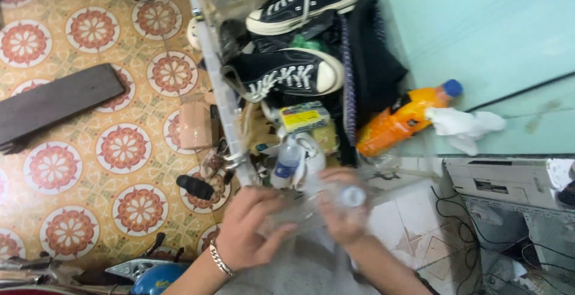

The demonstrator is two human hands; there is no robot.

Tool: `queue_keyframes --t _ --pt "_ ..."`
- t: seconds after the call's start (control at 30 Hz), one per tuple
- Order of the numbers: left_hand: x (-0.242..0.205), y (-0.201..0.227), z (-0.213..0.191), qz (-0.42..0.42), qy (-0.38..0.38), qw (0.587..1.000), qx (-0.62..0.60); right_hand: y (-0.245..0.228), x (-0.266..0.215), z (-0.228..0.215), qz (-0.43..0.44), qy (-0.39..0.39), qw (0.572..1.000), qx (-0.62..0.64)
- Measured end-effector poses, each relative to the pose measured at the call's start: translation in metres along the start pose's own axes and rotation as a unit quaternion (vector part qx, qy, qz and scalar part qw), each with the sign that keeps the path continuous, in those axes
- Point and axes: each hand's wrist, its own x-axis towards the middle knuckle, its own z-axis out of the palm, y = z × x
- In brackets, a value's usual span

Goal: The person uses a small brush to clean the upper of a black slip-on shoe, then sets the shoe aside and rearranges items on a cluttered workbench, including a plastic bottle, a yellow sponge, and a white cloth.

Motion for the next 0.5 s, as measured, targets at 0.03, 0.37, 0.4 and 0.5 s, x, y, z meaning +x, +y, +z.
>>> queue_keyframes --t 0.03,0.37,0.4,0.5 --pt "0.014 0.017 0.008 -0.044 -0.113 0.993 -0.003 -0.010 0.000 0.010 0.032 -0.014 0.995 0.091" --pt "-0.035 -0.008 0.074 -0.268 -0.127 0.953 -0.058 -0.018 0.033 -0.029 0.036 -0.305 0.950 0.055" --pt "-0.044 -0.012 0.079 -0.197 -0.072 0.978 -0.006 -0.021 0.041 -0.042 0.008 -0.299 0.952 0.069" --pt "-0.044 -0.011 0.086 -0.302 0.057 0.873 -0.378 0.040 0.022 -0.080 -0.032 -0.180 0.980 0.073"
